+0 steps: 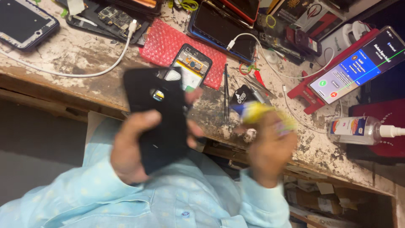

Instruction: The person disassembles a smartphone, removes the battery, and then reassembles it by applying adhesive to the back cover and securing it with a rubber band. The person handles the phone, battery, adhesive, and rubber band during the process.

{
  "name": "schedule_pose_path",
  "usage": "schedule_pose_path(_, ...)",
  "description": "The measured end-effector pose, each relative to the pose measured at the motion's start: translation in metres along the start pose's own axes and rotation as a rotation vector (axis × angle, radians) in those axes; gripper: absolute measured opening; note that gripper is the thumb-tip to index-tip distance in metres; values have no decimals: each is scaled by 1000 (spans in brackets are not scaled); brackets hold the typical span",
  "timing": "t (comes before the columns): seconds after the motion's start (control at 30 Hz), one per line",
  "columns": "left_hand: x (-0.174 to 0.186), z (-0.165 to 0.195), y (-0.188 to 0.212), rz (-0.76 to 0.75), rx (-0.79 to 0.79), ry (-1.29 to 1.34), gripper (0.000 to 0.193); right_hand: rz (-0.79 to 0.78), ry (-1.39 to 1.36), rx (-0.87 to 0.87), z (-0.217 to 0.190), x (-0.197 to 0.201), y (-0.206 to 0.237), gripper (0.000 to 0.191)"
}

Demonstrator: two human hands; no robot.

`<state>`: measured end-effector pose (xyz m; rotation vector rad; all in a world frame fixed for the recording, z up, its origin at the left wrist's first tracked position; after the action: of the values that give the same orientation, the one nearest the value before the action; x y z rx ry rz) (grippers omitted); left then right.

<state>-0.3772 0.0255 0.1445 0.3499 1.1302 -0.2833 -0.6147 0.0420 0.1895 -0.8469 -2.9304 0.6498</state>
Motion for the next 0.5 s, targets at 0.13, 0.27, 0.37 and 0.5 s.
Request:
schedule_pose_path(0.13,0,26,3,0,-130,-82,85,71,-111,-91,0,23,-16,24)
schedule_pose_path(0.27,-15,3,-3,-108,-91,-172,92,7,-242,-233,15,11,-4,27)
schedule_pose_path(0.37,-20,-11,-10,-123,-103,-86,89,46,-300,-376,25,1,-1,28)
schedule_pose_path(0.5,-15,-20,-14,-44,-70,-107,84,7,-245,-217,1,-22,3,22)
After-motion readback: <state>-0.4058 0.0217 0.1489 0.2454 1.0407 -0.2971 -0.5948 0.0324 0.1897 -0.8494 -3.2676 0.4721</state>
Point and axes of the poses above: each hand's wrist, its own y-axis away from the middle knuckle, its own x-axis out of the back of the hand, z = x × y, the point moved 9 cm from there along -y, towards the middle knuckle, and after that the axes turned 11 degrees about z, right-handed, at the moved point
